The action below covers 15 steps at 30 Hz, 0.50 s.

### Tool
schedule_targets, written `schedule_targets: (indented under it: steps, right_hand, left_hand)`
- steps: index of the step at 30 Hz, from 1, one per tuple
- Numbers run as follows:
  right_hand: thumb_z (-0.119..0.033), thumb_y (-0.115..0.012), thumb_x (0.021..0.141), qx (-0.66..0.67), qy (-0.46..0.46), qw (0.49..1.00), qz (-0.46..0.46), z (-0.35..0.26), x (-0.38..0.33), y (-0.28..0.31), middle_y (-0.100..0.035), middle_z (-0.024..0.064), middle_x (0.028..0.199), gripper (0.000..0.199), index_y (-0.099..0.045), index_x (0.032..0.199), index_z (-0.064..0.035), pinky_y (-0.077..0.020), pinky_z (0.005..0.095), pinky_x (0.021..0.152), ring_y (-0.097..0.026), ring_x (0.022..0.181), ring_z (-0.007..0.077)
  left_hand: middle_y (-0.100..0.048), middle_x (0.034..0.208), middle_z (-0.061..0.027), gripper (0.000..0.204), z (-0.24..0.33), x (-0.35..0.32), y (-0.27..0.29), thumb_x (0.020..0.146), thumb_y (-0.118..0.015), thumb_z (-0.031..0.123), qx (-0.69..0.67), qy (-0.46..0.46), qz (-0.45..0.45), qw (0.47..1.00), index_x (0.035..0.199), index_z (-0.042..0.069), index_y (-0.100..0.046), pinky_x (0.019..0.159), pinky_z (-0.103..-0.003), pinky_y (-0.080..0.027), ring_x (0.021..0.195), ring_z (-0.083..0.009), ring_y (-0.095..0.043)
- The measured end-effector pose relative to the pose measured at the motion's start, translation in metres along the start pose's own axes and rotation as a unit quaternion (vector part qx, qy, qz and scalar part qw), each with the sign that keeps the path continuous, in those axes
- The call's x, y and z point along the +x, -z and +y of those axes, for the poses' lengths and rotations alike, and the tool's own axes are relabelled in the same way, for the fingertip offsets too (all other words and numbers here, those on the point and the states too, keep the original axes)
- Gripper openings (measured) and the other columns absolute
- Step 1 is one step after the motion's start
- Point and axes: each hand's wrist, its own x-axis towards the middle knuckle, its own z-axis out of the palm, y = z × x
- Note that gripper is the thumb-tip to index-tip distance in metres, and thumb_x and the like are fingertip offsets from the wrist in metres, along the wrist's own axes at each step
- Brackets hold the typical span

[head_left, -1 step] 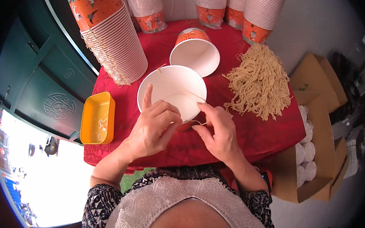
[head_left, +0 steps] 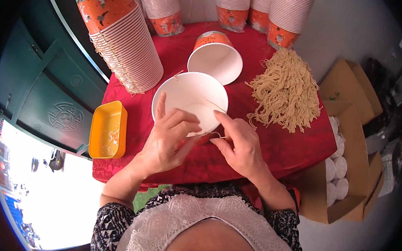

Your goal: Thread string through holes in paper cups and stack them for packaging.

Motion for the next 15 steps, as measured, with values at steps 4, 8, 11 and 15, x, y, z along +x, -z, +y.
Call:
schedule_targets:
  steps: [4, 8, 11, 15]
  right_hand:
    - [0.003, -0.078, 0.075, -0.006, 0.043, 0.999, 0.020, 0.013, 0.002, -0.006, -0.065, 0.0128, 0.083, 0.030, -0.065, 0.102, -0.0029, -0.0514, 0.0380, 0.062, -0.066, 0.073, 0.0283]
    - [0.002, -0.076, 0.083, 0.076, -0.049, 0.988, 0.125, 0.012, -0.001, -0.014, -0.066, 0.0067, 0.078, 0.016, -0.065, 0.095, 0.0008, -0.0505, 0.0276, 0.060, -0.064, 0.068, 0.0141]
    - [-0.002, -0.070, 0.092, 0.247, -0.123, 0.942, 0.189, 0.017, -0.011, -0.018, -0.065, 0.0026, 0.079, 0.013, -0.064, 0.102, 0.0021, -0.0478, 0.0220, 0.059, -0.059, 0.068, 0.0074]
    - [-0.007, -0.069, 0.096, 0.378, -0.160, 0.889, 0.201, -0.004, -0.011, -0.027, -0.066, 0.0031, 0.081, 0.014, -0.064, 0.104, 0.0033, -0.0508, 0.0215, 0.063, -0.060, 0.070, 0.0075]
  left_hand:
    - [-0.062, 0.122, -0.0177, 0.031, 0.005, -0.015, -0.001, 0.074, -0.076, -0.002, 0.031, 0.073, 0.157, 0.984, 0.103, 0.004, -0.067, 0.114, -0.057, -0.029, 0.104, -0.0305, -0.063]
    - [-0.062, 0.108, -0.0146, 0.022, 0.009, -0.053, -0.020, 0.083, -0.066, -0.011, -0.079, 0.157, 0.390, 0.904, 0.102, -0.002, -0.062, 0.085, -0.031, -0.051, 0.096, -0.0193, -0.061]
    - [-0.063, 0.100, -0.0092, 0.031, 0.021, -0.062, -0.031, 0.091, -0.065, -0.006, -0.243, 0.249, 0.413, 0.842, 0.119, -0.003, -0.054, 0.077, -0.025, -0.051, 0.084, -0.0137, -0.062]
    - [-0.067, 0.102, -0.0093, 0.030, 0.028, -0.064, -0.030, 0.096, -0.064, 0.000, -0.368, 0.296, 0.373, 0.798, 0.122, -0.004, -0.052, 0.074, -0.024, -0.054, 0.085, -0.0183, -0.069]
